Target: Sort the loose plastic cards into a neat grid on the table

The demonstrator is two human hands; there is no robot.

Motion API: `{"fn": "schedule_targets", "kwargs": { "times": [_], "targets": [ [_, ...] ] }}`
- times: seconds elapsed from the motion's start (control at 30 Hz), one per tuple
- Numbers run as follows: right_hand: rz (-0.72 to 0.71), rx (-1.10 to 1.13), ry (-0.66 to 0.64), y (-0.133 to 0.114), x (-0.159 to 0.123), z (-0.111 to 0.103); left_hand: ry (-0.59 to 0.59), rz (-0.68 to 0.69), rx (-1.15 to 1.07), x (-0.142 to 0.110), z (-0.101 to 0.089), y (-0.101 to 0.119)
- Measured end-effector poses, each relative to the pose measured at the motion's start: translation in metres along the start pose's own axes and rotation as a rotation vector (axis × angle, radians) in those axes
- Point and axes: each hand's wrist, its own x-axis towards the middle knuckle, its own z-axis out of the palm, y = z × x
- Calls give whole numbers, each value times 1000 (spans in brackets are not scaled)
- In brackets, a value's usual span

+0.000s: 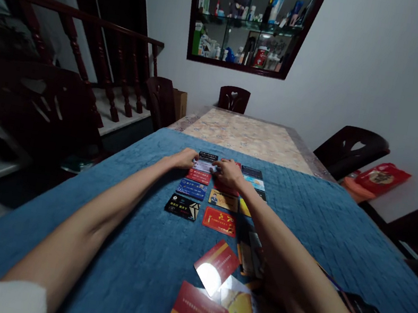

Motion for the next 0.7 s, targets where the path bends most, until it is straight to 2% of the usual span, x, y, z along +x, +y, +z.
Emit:
{"fn": "schedule_targets", "kwargs": {
  "times": [0.33, 0.7],
  "targets": [
    [12, -7, 60, 5, -30, -19, 143, 14, 7, -23, 1, 10],
    [-18, 4, 129, -2, -87, -38, 238, 75, -13, -60, -9, 44]
  ]
}}
